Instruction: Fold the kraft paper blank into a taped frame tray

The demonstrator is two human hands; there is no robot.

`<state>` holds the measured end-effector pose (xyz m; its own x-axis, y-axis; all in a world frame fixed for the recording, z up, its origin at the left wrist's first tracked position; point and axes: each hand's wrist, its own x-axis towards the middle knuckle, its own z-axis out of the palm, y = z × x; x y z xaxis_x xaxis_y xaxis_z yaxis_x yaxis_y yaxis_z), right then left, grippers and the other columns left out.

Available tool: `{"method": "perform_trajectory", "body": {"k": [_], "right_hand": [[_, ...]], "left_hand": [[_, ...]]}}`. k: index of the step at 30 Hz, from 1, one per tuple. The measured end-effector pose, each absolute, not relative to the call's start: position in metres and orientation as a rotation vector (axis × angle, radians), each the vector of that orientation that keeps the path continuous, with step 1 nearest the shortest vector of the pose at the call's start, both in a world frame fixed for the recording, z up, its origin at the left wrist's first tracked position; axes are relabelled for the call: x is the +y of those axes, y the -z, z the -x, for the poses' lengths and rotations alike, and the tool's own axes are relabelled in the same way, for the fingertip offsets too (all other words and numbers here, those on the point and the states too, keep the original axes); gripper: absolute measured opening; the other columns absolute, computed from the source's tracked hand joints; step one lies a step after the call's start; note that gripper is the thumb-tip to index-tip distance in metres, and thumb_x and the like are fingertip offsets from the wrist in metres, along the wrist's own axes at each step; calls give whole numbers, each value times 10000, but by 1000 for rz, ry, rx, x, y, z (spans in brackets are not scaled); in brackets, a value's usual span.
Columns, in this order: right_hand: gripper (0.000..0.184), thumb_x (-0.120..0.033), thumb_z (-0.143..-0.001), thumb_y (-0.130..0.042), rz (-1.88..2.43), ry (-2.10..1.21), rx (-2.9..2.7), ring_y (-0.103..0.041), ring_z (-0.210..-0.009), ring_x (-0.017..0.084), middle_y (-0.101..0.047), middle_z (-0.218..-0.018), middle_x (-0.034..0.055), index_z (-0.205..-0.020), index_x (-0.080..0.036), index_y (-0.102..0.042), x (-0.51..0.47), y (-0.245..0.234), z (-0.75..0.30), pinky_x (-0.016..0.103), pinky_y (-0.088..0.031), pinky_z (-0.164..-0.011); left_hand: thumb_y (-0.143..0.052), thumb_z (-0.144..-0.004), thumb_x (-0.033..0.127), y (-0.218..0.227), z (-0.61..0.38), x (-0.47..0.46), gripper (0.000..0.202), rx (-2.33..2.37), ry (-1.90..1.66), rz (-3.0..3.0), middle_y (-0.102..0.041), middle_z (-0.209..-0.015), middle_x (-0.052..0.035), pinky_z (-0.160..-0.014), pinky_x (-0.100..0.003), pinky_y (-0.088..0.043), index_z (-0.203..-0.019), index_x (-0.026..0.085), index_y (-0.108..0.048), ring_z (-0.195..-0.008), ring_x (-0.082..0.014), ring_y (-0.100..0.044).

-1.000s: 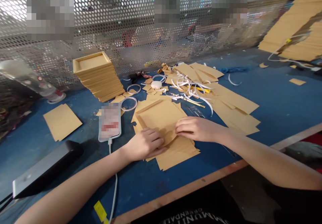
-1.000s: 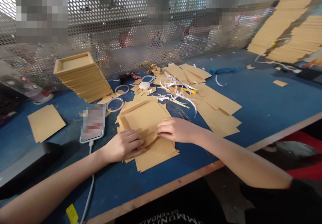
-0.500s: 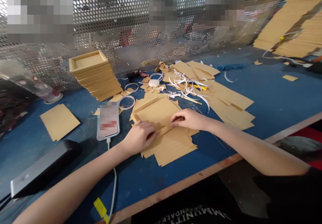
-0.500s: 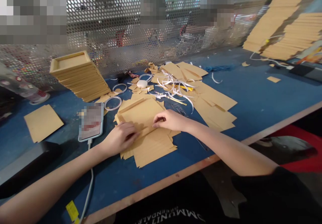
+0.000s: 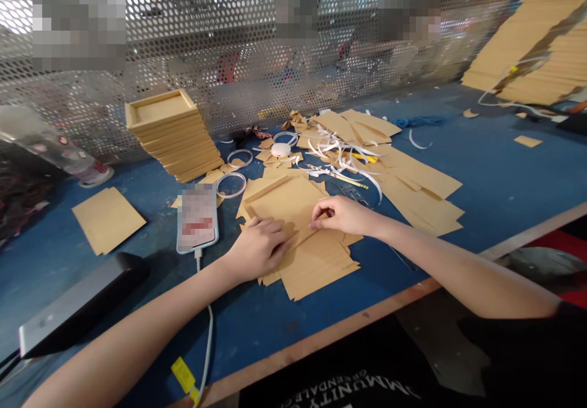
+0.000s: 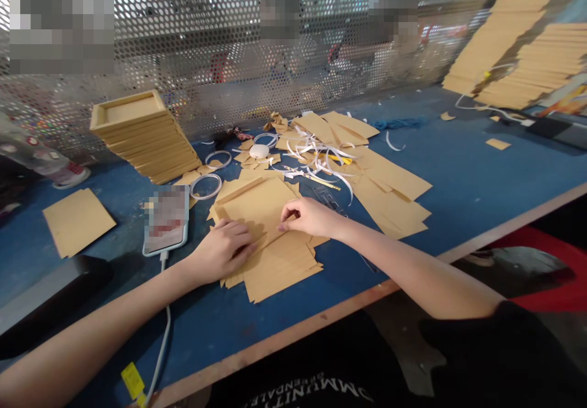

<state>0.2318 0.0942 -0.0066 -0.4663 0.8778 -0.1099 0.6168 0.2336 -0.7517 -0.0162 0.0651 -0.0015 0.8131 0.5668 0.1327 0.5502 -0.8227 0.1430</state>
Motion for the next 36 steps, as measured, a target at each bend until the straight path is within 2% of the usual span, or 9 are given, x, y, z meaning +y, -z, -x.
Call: {"method": "perform_trajectory", "body": {"k": [7,21,28,36], "right_hand": [[216,-400,-764,-685,1394,-1054,-2220,-454,-594,120,-558,-668,-12,-727,-193,-633,93,5,-230,270,-287,-551],[170,-340,-783,-668,1394,-1004,-2271,-484,-625,126,-597,-725,0,-729,-194,-600,91,5,-228,267,-311,-565],[232,-417,-799,-634,1397,-1105,-2151,-494,-620,130,-572,-658,-8,-767,-187,-645,94,4,-237,276,-332,-583],[183,-353,-813,-636,1459,-954,-2164,-477,-591,127,-545,-631,-18,-721,-195,-623,89,7,-241,280,-315,-558]], "left_hand": [[-378,-966,250,3,15,64,295,896,-239,-2964,-583,-784,-38,-727,-328,-370,-783,163,-592,-759,-170,-539],[-400,-966,254,3,15,63,282,890,-230,-3095,-592,-772,-35,-676,-323,-346,-784,166,-598,-740,-173,-544],[-374,-986,270,4,15,63,308,909,-221,-3128,-604,-792,-43,-666,-324,-340,-828,162,-615,-745,-183,-553],[-399,-981,283,5,17,65,296,875,-220,-3116,-594,-785,-38,-660,-324,-350,-807,163,-607,-727,-176,-548]]}}
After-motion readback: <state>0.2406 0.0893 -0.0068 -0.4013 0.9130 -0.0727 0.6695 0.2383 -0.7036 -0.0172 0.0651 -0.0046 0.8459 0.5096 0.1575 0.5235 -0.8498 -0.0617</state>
